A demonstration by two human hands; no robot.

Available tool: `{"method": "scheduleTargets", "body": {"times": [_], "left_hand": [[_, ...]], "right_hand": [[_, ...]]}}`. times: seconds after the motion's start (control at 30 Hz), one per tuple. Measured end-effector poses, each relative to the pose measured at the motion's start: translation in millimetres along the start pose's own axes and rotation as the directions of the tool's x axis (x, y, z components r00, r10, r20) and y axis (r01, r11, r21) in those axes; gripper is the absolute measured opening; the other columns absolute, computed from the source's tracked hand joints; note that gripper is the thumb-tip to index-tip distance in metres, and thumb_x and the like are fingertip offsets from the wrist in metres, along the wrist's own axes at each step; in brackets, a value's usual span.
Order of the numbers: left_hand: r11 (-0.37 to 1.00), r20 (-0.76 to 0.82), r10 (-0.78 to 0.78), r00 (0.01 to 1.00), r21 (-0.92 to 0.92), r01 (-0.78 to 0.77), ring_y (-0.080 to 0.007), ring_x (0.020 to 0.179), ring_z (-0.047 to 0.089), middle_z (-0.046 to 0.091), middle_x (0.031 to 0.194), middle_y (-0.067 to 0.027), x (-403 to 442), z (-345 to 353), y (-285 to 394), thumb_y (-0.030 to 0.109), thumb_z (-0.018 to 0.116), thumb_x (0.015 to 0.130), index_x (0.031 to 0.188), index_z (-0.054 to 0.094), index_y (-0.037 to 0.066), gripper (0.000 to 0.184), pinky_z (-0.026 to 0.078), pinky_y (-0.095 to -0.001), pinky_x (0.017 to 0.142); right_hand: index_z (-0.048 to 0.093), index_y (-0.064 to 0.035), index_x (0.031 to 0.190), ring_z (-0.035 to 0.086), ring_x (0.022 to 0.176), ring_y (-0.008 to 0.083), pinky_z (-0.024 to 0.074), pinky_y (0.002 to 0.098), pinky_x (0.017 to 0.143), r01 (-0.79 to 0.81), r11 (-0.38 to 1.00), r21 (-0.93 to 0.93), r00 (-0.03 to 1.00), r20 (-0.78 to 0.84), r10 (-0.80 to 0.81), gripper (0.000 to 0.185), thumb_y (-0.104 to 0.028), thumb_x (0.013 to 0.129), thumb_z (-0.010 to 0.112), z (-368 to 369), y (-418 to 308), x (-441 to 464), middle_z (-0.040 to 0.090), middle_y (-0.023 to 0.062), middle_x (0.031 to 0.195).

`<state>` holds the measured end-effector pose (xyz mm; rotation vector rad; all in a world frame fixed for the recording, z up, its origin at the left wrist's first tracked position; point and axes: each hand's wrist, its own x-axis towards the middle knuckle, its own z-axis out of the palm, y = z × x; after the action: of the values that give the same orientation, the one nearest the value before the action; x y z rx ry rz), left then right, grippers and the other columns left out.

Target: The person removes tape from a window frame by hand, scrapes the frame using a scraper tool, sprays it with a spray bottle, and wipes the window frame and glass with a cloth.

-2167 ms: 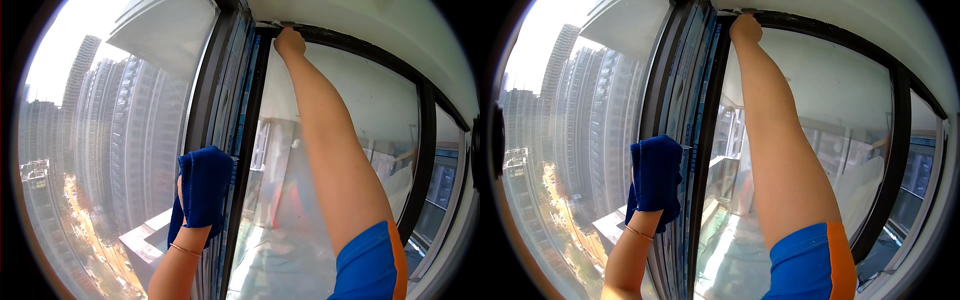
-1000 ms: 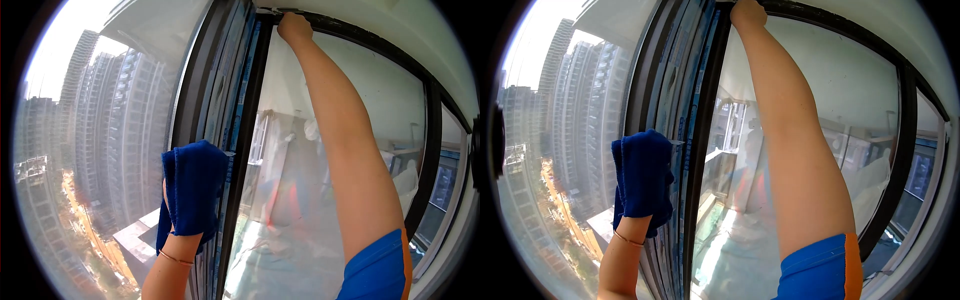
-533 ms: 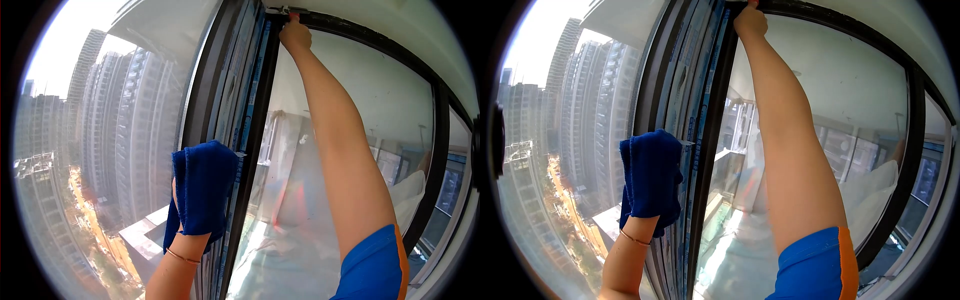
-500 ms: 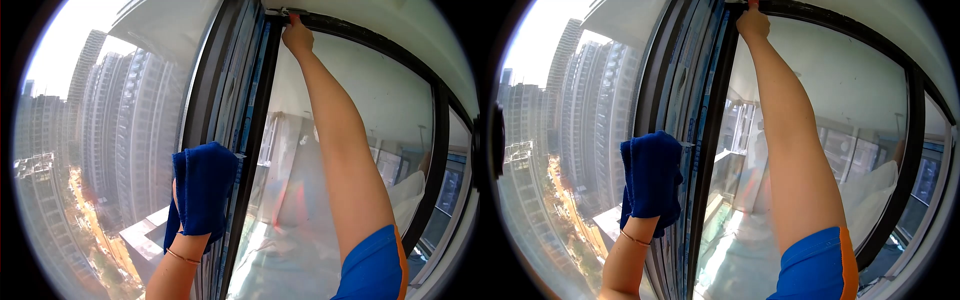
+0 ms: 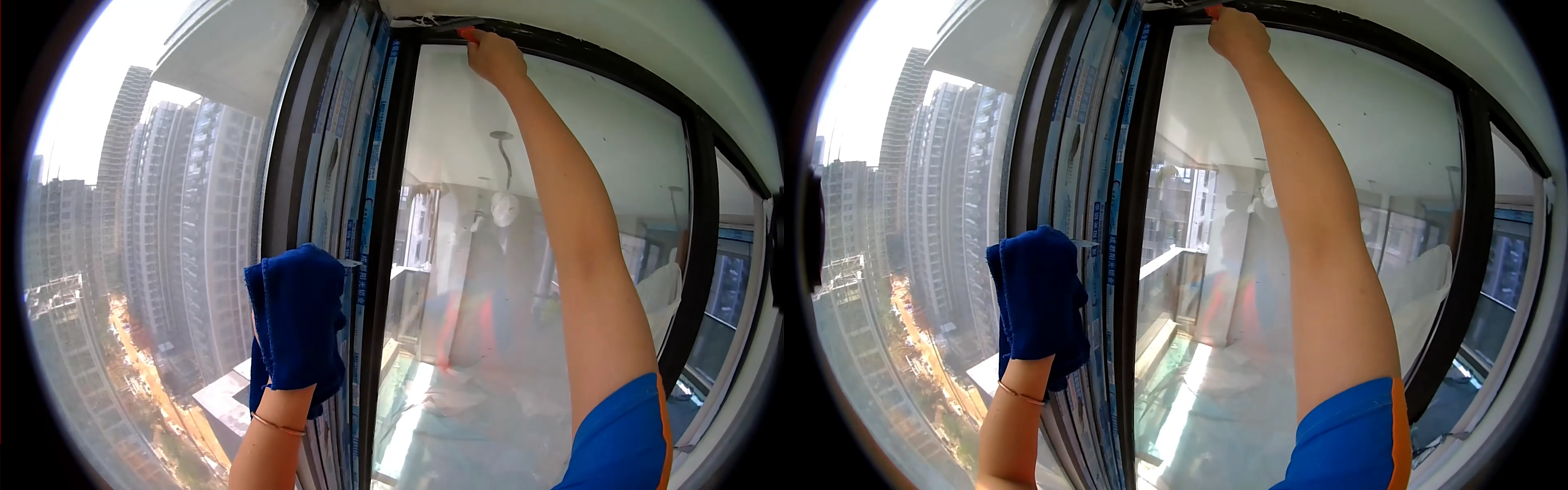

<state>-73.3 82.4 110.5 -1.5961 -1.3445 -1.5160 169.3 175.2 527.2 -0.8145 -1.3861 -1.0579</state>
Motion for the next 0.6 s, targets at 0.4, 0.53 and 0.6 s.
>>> {"method": "scheduleTargets", "body": {"times": [0.4, 0.53, 0.6], "left_hand": [[0.734, 0.018, -0.321, 0.947, -0.627, 0.261, -0.0129, 0.100, 0.051, 0.053, 0.106, -0.0018, -5, 3, 3, 0.018, 0.070, 0.090, 0.112, 0.059, 0.007, 0.027, 0.039, -0.0256, 0.099], [0.850, -0.063, -0.299, 0.952, -0.471, 0.236, -0.0124, 0.094, 0.050, 0.052, 0.102, -0.0008, -4, 5, 14, 0.021, 0.070, 0.090, 0.109, 0.060, 0.008, 0.025, 0.040, -0.0259, 0.095], [0.976, -0.052, -0.210, 0.976, -0.065, 0.206, -0.0120, 0.094, 0.049, 0.051, 0.102, -0.0004, -4, 1, 11, 0.021, 0.070, 0.090, 0.109, 0.060, 0.009, 0.024, 0.040, -0.0262, 0.095]], "right_hand": [[0.066, -0.0186, 0.120, 0.066, 0.099, 0.0360, 0.0536, 0.0450, 0.086, 0.018, 0.999, -0.042, 0.997, 0.078, -0.015, 0.034, -0.023, 0.091, 0.049, -13, -28, 12, 0.070, 0.0168, 0.104], [0.066, -0.0166, 0.118, 0.067, 0.099, 0.0363, 0.0536, 0.0449, 0.086, -0.030, 0.998, -0.062, 0.999, 0.039, 0.032, 0.033, -0.021, 0.090, 0.049, 2, -30, 13, 0.070, 0.0166, 0.103], [0.066, -0.0147, 0.118, 0.067, 0.099, 0.0363, 0.0537, 0.0448, 0.086, -0.062, 0.996, -0.066, 0.996, 0.054, 0.065, 0.034, -0.020, 0.089, 0.049, 7, -36, 9, 0.070, 0.0167, 0.104]]}}
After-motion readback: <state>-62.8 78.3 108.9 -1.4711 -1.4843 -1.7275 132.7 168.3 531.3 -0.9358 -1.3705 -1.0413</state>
